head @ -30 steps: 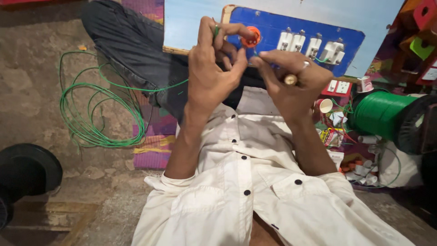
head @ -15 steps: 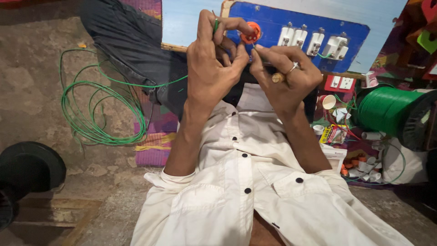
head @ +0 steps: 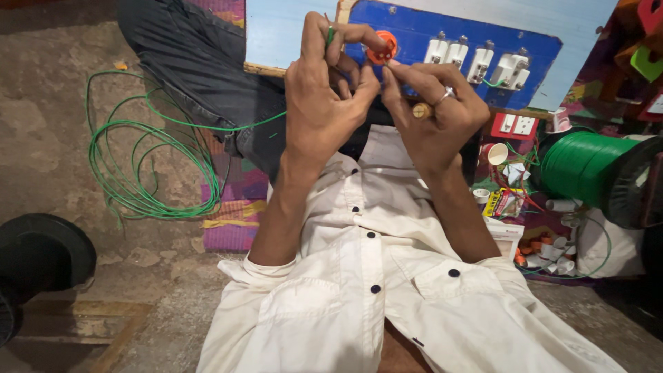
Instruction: The person sits on the floor and wires a blue electrical board with multiple switches and a socket. They use a screwdriver to tighten connections and wire cutters to trim green wires, then place the finished board aside.
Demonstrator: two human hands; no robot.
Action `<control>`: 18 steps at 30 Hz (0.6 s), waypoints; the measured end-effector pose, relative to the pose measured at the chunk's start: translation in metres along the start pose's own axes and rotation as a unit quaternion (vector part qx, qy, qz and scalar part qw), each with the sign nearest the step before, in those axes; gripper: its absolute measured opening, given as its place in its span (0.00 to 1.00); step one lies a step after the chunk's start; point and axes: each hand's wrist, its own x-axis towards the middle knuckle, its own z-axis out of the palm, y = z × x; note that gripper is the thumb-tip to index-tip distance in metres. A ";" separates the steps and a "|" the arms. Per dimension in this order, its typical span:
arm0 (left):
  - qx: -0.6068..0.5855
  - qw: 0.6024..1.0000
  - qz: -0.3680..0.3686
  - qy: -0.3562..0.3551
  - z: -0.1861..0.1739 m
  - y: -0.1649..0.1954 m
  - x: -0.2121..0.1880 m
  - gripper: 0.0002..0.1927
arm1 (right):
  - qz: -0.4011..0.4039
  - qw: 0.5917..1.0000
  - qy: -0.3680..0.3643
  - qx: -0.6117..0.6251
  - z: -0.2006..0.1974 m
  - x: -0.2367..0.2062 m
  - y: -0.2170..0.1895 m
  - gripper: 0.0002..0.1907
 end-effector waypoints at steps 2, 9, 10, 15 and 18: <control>0.000 1.000 -0.002 0.000 0.000 -0.001 0.000 0.22 | -0.002 1.000 -0.001 -0.008 0.000 0.000 0.000 0.13; 0.003 1.000 0.009 0.010 0.002 -0.002 -0.004 0.21 | 0.021 1.000 -0.004 0.013 0.003 0.001 -0.006 0.14; 0.003 1.000 0.008 0.012 0.002 -0.002 -0.004 0.21 | 0.028 0.999 -0.002 0.017 0.003 0.001 -0.007 0.13; -0.012 1.000 -0.014 0.010 0.001 -0.003 -0.002 0.21 | 0.091 0.994 -0.025 0.061 0.000 0.009 -0.015 0.08; -0.007 1.000 -0.010 0.012 0.001 -0.004 -0.003 0.21 | 0.154 0.984 -0.041 0.076 -0.004 0.015 -0.016 0.07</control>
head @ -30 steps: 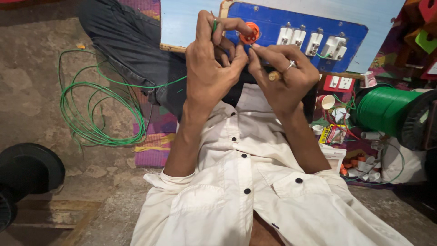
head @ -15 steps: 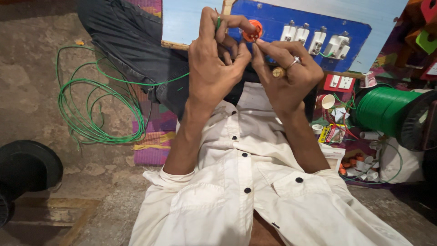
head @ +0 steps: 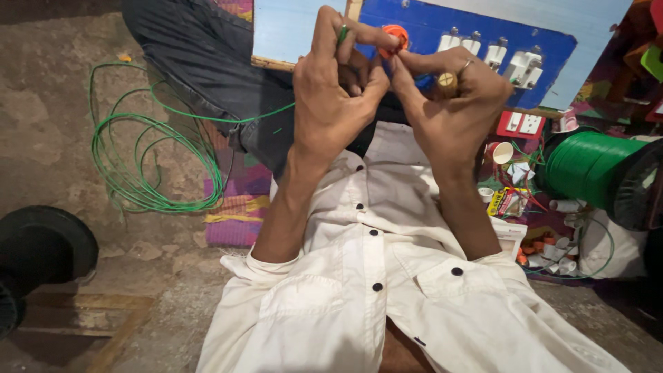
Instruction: The person sits on the floor and wires a blue electrical board with multiple switches and a socket. They use a screwdriver to tighten connections and wire cutters to trim green wires, then place the finished board aside.
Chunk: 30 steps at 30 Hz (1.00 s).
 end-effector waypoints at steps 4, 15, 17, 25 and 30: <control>0.016 1.000 0.007 0.012 0.003 0.000 -0.003 0.22 | 0.002 0.999 -0.030 0.019 -0.006 0.002 0.002 0.06; 0.018 0.999 0.026 -0.006 -0.004 0.003 -0.003 0.23 | -0.029 0.993 -0.089 -0.065 -0.029 0.029 -0.048 0.24; 0.008 0.999 0.048 0.021 -0.001 0.008 -0.008 0.24 | -0.024 0.993 -0.105 -0.038 -0.042 0.035 -0.054 0.29; 0.015 0.990 0.066 0.124 0.025 0.013 -0.012 0.29 | -0.214 0.931 0.119 0.270 -0.008 0.033 -0.001 0.24; -0.017 0.990 0.035 0.136 0.030 0.009 -0.014 0.24 | -0.219 0.957 0.049 0.183 -0.006 0.035 -0.010 0.22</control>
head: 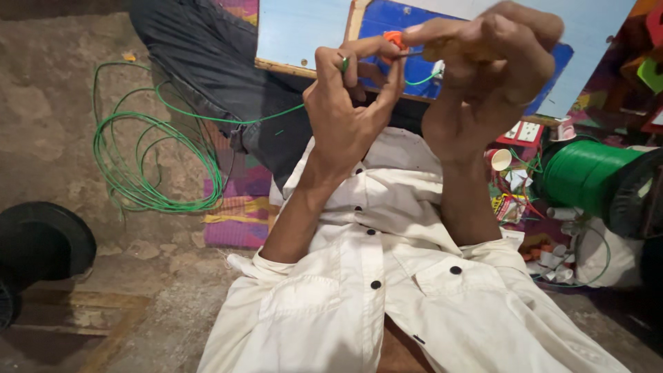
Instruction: The person sits on the floor and wires a blue electrical board with multiple switches and a socket. They use a screwdriver to tighten connections and wire cutters to trim green wires, then place the finished board aside.
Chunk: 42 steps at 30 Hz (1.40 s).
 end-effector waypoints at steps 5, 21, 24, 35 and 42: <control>-0.011 0.999 -0.036 0.015 -0.001 0.000 -0.001 0.21 | 0.041 0.992 -0.093 -0.078 -0.016 0.013 -0.035 0.19; 0.068 0.997 -0.026 0.021 0.001 0.000 -0.006 0.12 | 0.033 0.988 -0.086 -0.126 -0.018 0.002 -0.035 0.14; 0.034 0.998 -0.044 0.016 0.002 0.003 -0.004 0.12 | 0.050 0.985 -0.106 -0.128 -0.017 0.003 -0.035 0.12; 0.051 0.998 -0.033 0.033 0.004 0.003 -0.006 0.12 | 0.042 0.992 -0.012 -0.120 0.000 0.004 -0.037 0.13; 0.030 0.999 -0.023 0.014 0.005 0.008 -0.004 0.14 | 0.028 0.982 -0.095 -0.162 -0.005 0.012 -0.049 0.16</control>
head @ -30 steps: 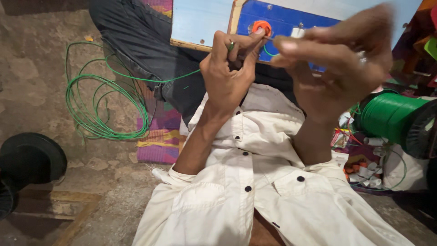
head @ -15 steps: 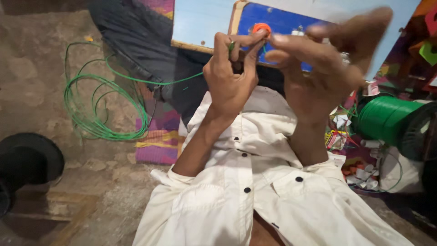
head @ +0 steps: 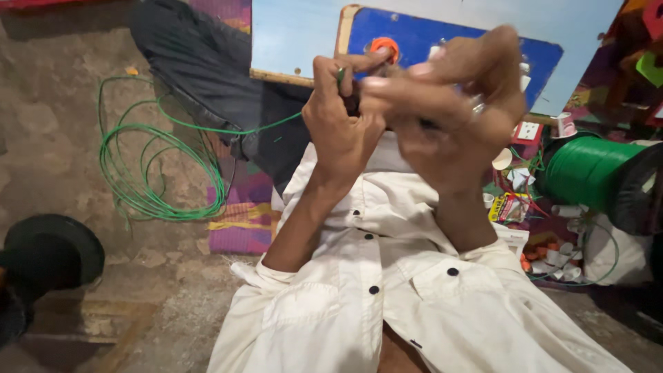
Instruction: The person sits on the floor and wires a blue electrical board with multiple switches and a socket. They use a screwdriver to tighten connections and wire cutters to trim green wires, then place the finished board aside.
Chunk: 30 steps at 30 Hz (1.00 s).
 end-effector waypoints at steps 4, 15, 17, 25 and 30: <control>0.074 0.994 -0.077 -0.007 0.002 0.000 0.001 0.13 | 0.019 0.999 -0.038 -0.023 -0.004 -0.002 0.001 0.17; 0.067 0.992 0.108 0.006 0.024 0.007 -0.012 0.18 | 0.083 0.961 0.232 0.129 -0.089 -0.068 0.079 0.14; 0.059 0.981 0.178 -0.046 0.042 0.016 -0.020 0.16 | 0.072 0.962 0.237 0.113 -0.105 -0.081 0.090 0.16; 0.103 0.952 0.180 -0.224 0.110 0.001 -0.035 0.16 | 0.003 0.976 0.215 0.031 -0.094 -0.096 0.113 0.17; 0.056 0.964 0.144 -0.215 0.112 -0.012 -0.036 0.15 | -0.090 0.975 0.201 0.011 -0.094 -0.088 0.125 0.17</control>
